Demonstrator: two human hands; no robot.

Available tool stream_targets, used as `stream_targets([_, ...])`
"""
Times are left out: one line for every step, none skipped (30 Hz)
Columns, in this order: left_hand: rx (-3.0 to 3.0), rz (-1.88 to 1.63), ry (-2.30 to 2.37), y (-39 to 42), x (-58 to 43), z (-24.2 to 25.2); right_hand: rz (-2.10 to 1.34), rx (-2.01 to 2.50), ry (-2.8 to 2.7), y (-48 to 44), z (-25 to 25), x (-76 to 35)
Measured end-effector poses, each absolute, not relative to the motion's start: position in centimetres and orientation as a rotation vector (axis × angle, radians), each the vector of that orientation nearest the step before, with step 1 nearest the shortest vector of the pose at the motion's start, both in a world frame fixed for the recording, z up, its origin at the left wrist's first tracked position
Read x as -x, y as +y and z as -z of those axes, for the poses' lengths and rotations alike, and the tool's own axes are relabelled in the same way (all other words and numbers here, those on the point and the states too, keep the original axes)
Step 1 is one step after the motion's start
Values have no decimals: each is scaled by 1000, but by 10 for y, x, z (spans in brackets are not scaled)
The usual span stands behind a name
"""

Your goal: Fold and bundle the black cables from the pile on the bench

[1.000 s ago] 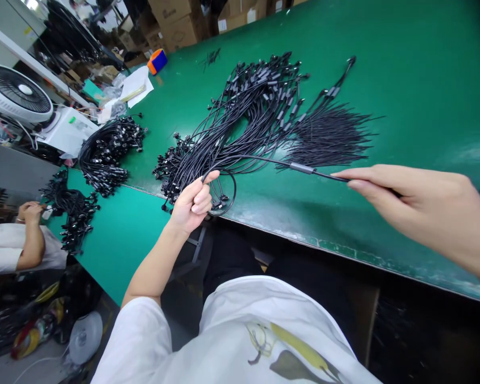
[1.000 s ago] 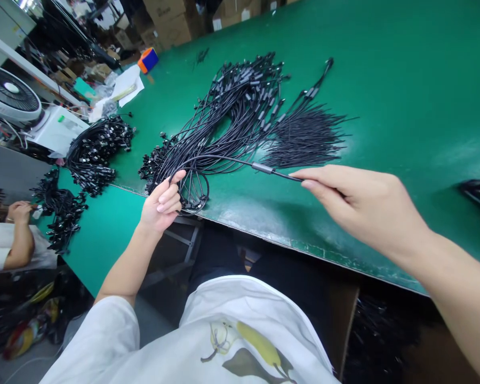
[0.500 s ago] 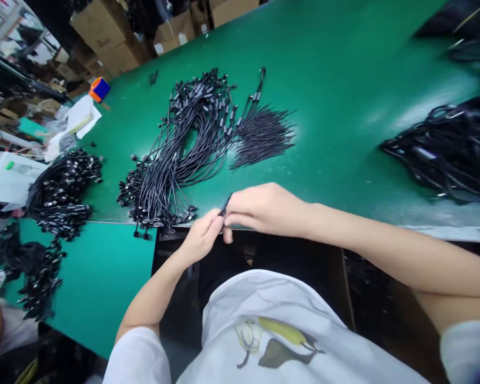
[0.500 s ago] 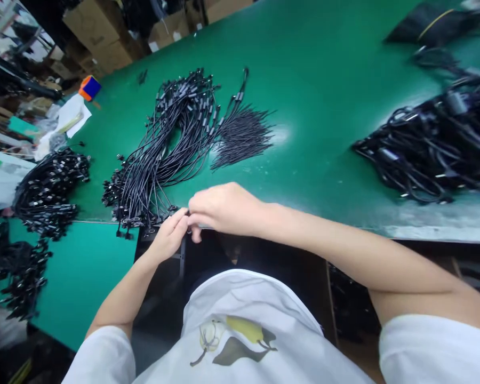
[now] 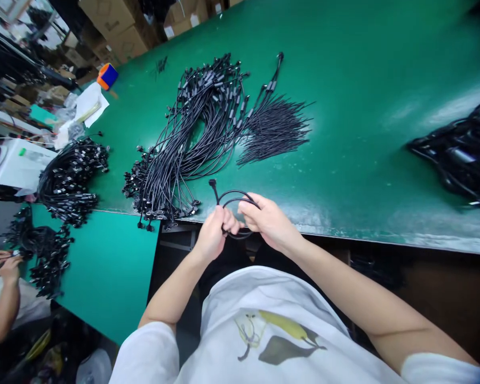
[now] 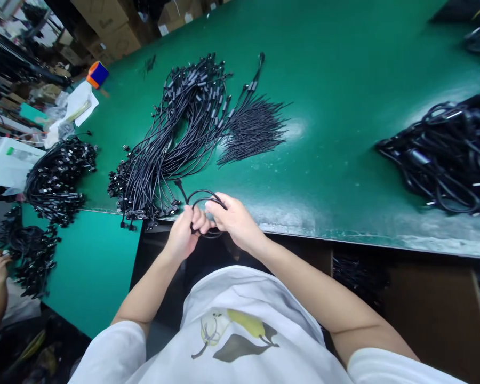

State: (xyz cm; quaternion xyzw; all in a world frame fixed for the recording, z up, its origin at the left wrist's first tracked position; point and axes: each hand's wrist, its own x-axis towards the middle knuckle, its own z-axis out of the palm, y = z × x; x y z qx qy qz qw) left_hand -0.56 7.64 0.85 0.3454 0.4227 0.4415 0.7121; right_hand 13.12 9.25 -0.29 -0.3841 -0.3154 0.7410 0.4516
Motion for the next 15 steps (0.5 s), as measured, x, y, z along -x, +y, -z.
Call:
stream_targets([-745,-985,934,78,7,-10,-1796,954,-873,92,3,-135])
stream_targets([-735,-971,922,79,8,-11,-1705,983,-972,92,5,-138])
stream_targets([-733,-944,909,80,9,-12,-1563,1027,-1069,93,8,-140])
stream_targets([-733,-919,896,80,9,-13,-1391,1077,-1158,94,12,-141])
stream_targets([-729,-903,887,81,9,-14,-1223,1114,-1239,95,16,-141])
stream_targets([-714,-907,885,81,8,-14,-1087,1133,-1309,96,20,-141])
stream_targets([-689,-929,889,81,8,-14,-999,1136,-1373,97,24,-140])
stream_targets([-656,-961,898,81,7,-14,-965,1133,-1420,98,27,-139])
stream_targets([-618,-992,907,82,7,-13,-978,1132,-1427,98,28,-137])
stream_targets([-580,-1017,915,82,7,-12,-1031,1131,-1383,97,29,-135])
stream_targets([-550,-1030,921,83,6,-11,-1113,1124,-1280,97,28,-132])
stream_targets([-532,-1034,924,83,6,-10,-1215,1107,-1129,96,27,-130])
stream_targets([-529,-1031,928,83,5,-9,-1320,1079,-954,97,25,-127])
stream_targets([-538,-1023,935,83,5,-7,-1411,1044,-785,98,23,-125])
stream_targets([-556,-1006,944,82,4,-6,-1477,1009,-645,99,21,-123])
